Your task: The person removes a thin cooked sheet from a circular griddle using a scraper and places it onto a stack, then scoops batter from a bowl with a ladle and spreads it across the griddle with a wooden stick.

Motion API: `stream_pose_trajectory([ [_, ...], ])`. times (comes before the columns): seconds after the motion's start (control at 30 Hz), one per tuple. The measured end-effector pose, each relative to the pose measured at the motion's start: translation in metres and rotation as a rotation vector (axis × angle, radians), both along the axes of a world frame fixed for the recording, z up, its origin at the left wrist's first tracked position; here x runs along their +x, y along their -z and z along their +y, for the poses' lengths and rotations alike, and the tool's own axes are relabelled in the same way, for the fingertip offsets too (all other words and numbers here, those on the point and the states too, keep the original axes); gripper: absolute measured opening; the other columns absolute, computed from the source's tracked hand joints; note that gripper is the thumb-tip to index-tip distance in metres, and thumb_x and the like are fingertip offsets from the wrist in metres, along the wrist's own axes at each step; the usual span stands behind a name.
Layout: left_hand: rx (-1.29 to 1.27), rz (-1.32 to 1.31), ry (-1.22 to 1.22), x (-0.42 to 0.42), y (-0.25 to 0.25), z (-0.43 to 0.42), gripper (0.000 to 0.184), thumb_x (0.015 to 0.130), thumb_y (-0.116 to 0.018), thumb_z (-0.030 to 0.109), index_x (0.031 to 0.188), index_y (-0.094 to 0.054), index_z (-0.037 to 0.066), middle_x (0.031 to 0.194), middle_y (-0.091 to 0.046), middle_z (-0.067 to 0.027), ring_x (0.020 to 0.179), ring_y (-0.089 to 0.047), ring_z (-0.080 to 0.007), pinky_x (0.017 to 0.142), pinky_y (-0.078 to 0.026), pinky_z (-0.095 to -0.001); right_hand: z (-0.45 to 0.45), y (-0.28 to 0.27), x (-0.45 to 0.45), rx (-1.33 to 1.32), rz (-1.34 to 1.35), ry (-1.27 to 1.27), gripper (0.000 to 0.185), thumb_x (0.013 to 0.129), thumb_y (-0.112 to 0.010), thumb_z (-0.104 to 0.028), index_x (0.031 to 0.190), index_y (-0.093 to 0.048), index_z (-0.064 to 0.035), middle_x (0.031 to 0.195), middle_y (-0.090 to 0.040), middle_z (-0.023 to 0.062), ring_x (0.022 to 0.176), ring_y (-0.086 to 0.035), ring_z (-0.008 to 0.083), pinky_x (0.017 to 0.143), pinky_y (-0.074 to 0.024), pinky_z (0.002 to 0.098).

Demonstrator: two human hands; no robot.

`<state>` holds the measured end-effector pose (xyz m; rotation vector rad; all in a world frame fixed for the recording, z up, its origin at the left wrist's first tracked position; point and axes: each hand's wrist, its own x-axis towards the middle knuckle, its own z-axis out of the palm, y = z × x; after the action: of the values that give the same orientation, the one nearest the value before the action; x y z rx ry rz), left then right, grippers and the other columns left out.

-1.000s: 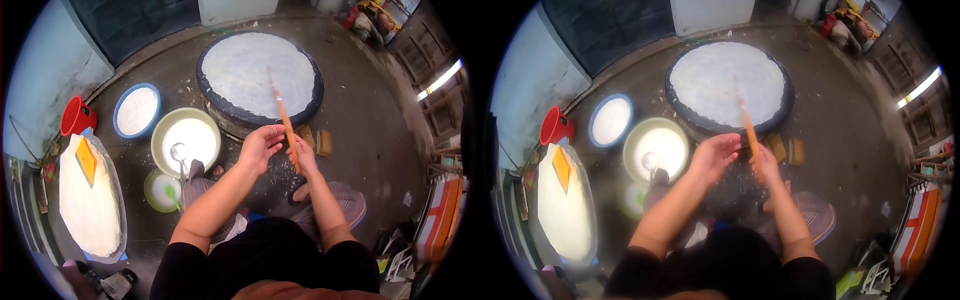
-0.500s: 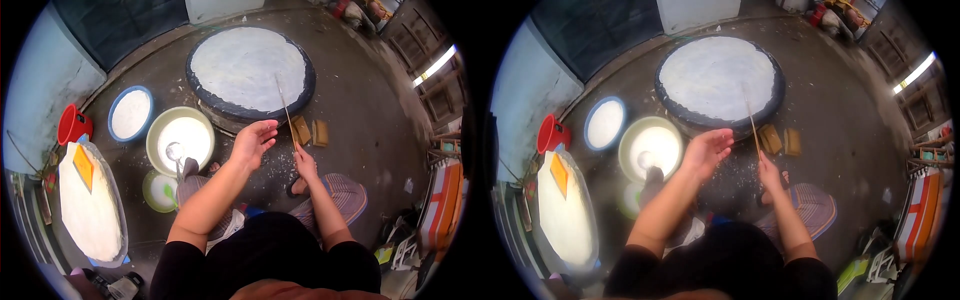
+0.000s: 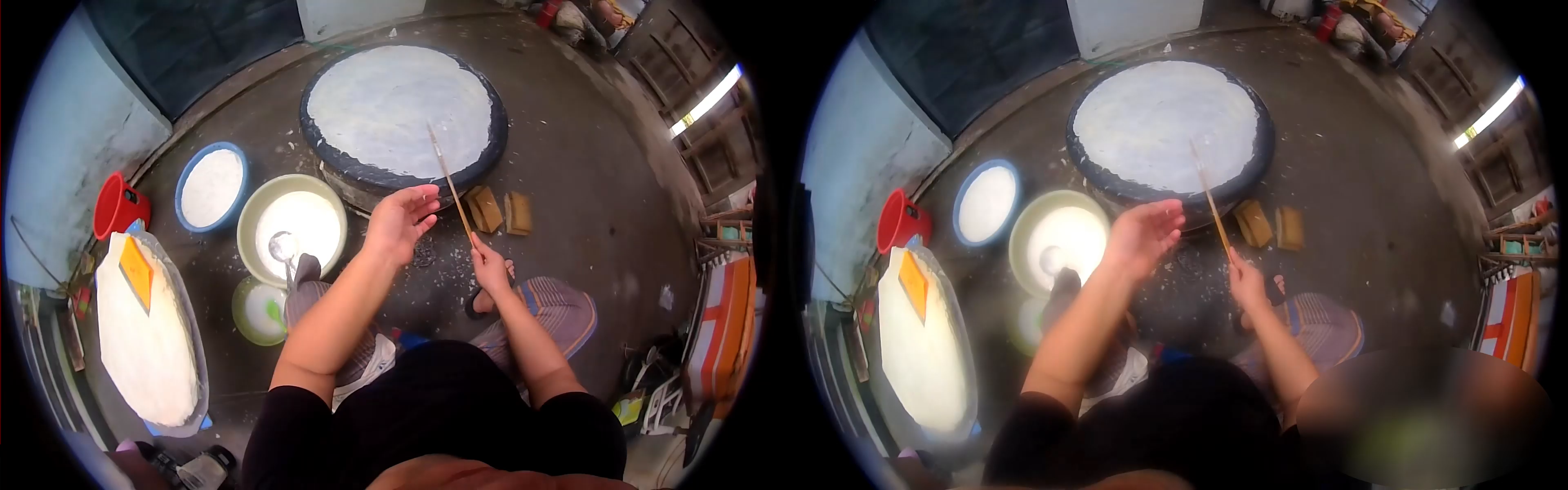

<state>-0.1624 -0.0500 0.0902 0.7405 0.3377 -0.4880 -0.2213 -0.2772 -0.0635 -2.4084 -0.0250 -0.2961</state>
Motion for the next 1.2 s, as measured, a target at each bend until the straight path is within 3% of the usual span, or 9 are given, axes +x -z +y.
stream_pose_trajectory([
  [0.13, 0.002, 0.019, -0.021, -0.001, -0.005, 0.004, 0.023, 0.078, -0.049, 0.015, 0.095, -0.058, 0.002, 0.094, -0.058, -0.0066, 0.087, -0.051, -0.0175, 0.076, -0.04, -0.0301, -0.008, -0.018, -0.005, 0.4, 0.35, 0.093, 0.036, 0.085, -0.048, -0.014, 0.121, -0.049, -0.0157, 0.065, -0.051, -0.0022, 0.055, -0.046, 0.0059, 0.054, -0.0402, 0.0206],
  [0.2, -0.002, 0.008, -0.063, -0.001, -0.007, 0.008, 0.022, 0.078, -0.049, 0.014, 0.094, -0.058, 0.001, 0.094, -0.058, -0.0071, 0.088, -0.051, -0.0187, 0.076, -0.04, -0.0303, -0.023, -0.002, 0.004, 0.625, 0.425, 0.28, 0.034, 0.086, -0.045, -0.013, 0.12, -0.049, -0.0097, 0.108, -0.058, 0.0112, 0.078, -0.059, 0.0176, 0.071, -0.0448, 0.0278],
  [0.3, -0.003, -0.012, -0.132, 0.003, -0.008, 0.018, 0.023, 0.077, -0.051, 0.013, 0.094, -0.057, 0.0, 0.095, -0.057, -0.0083, 0.089, -0.051, -0.0201, 0.077, -0.04, -0.0308, -0.023, 0.006, 0.017, 0.25, 0.056, 0.04, 0.032, 0.088, -0.045, -0.014, 0.119, -0.051, -0.015, 0.068, -0.049, -0.0034, 0.053, -0.04, 0.0024, 0.048, -0.0355, 0.0171],
  [0.5, -0.044, -0.049, -0.28, 0.006, -0.014, 0.045, 0.023, 0.076, -0.052, 0.012, 0.095, -0.056, -0.001, 0.094, -0.057, -0.0099, 0.088, -0.052, -0.0216, 0.075, -0.041, -0.032, -0.008, -0.029, 0.023, 0.576, 0.338, 0.151, 0.032, 0.087, -0.046, -0.015, 0.119, -0.051, -0.0126, 0.065, -0.049, -0.0025, 0.056, -0.045, 0.0046, 0.051, -0.0395, 0.0194],
  [0.57, -0.057, -0.123, -0.376, 0.006, -0.015, 0.059, 0.024, 0.076, -0.053, 0.012, 0.095, -0.056, 0.0, 0.094, -0.057, -0.0091, 0.088, -0.052, -0.0215, 0.075, -0.041, -0.0317, -0.022, 0.01, 0.016, -0.068, -0.274, -0.102, 0.032, 0.088, -0.045, -0.015, 0.118, -0.052, -0.0134, 0.063, -0.048, -0.0021, 0.052, -0.043, 0.0052, 0.047, -0.0369, 0.0182],
  [0.63, -0.043, -0.147, -0.434, 0.003, -0.025, 0.073, 0.023, 0.075, -0.053, 0.012, 0.095, -0.057, 0.0, 0.093, -0.058, -0.0082, 0.088, -0.052, -0.0213, 0.074, -0.041, -0.0313, -0.021, 0.003, 0.004, -0.079, -0.22, -0.088, 0.03, 0.088, -0.044, -0.013, 0.117, -0.053, -0.0126, 0.065, -0.052, 0.0005, 0.051, -0.045, 0.0059, 0.046, -0.0358, 0.0174],
  [0.83, -0.088, -0.4, -0.702, -0.023, -0.04, 0.139, 0.024, 0.077, -0.05, 0.01, 0.098, -0.056, 0.0, 0.098, -0.057, -0.0083, 0.093, -0.052, -0.0202, 0.08, -0.04, -0.0331, -0.004, -0.067, -0.02, 0.707, 0.537, 0.082, 0.034, 0.091, -0.038, -0.015, 0.124, -0.044, -0.0114, 0.067, -0.056, 0.0048, 0.049, -0.048, 0.0069, 0.042, -0.0374, 0.0179],
  [1.1, 1.0, -0.115, -0.956, -0.113, 0.131, 0.227, 0.027, 0.078, -0.051, 0.012, 0.101, -0.055, 0.0, 0.098, -0.054, -0.0082, 0.089, -0.051, -0.0176, 0.078, -0.04, -0.0276, 0.063, -0.103, 0.014, 0.509, 0.65, -0.255, 0.029, 0.089, -0.044, -0.016, 0.117, -0.052, -0.0109, 0.061, -0.054, 0.002, 0.044, -0.046, 0.0061, 0.039, -0.0386, 0.0188],
  [1.2, 1.834, 0.202, -0.492, -0.175, 0.246, 0.249, 0.039, 0.072, -0.057, 0.022, 0.107, -0.054, 0.006, 0.108, -0.05, -0.0195, 0.1, -0.047, -0.0351, 0.087, -0.038, -0.04, 0.097, -0.103, 0.033, 0.287, 0.645, -0.374, 0.026, 0.084, -0.053, -0.014, 0.109, -0.058, -0.0074, 0.06, -0.055, 0.0004, 0.045, -0.048, 0.0051, 0.04, -0.0378, 0.0183],
])
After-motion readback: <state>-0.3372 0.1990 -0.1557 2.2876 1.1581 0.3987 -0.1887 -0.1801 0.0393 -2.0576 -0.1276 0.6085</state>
